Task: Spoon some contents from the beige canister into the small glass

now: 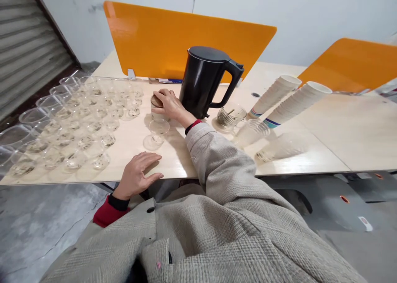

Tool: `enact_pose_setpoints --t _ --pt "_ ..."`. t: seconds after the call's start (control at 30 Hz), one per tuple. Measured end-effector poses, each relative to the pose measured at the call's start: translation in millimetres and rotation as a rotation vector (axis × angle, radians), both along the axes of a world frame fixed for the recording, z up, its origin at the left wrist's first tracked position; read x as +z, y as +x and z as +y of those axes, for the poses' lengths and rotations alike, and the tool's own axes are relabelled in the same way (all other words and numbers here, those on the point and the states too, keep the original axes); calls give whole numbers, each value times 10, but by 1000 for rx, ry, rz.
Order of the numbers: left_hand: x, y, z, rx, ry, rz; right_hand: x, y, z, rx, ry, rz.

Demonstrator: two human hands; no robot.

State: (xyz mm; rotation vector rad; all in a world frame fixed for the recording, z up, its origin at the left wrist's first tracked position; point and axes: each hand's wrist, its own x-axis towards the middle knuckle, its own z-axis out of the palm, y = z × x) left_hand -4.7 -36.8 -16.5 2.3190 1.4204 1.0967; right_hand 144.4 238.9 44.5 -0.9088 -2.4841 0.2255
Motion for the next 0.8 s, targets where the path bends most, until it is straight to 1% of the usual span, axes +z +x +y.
enact_pose_setpoints --t 0.1,0.3,0.4,0.6,0.7,0.8 --pt "1 -1 -6 2 2 1 25 10 26 29 -19 -13" --pt "3 5 -6 -2 5 -1 29 2 54 8 -38 0" --pt "-3 2 2 -3 -5 1 25 1 95 43 -45 10" --pt "-22 -15 -1 7 -39 -35 73 20 118 92 28 -74" --pt "-17 -25 -1 31 -114 -185 101 20 103 105 32 -75" --pt "-22 -34 78 137 -195 -416 111 12 101 105 28 -61"
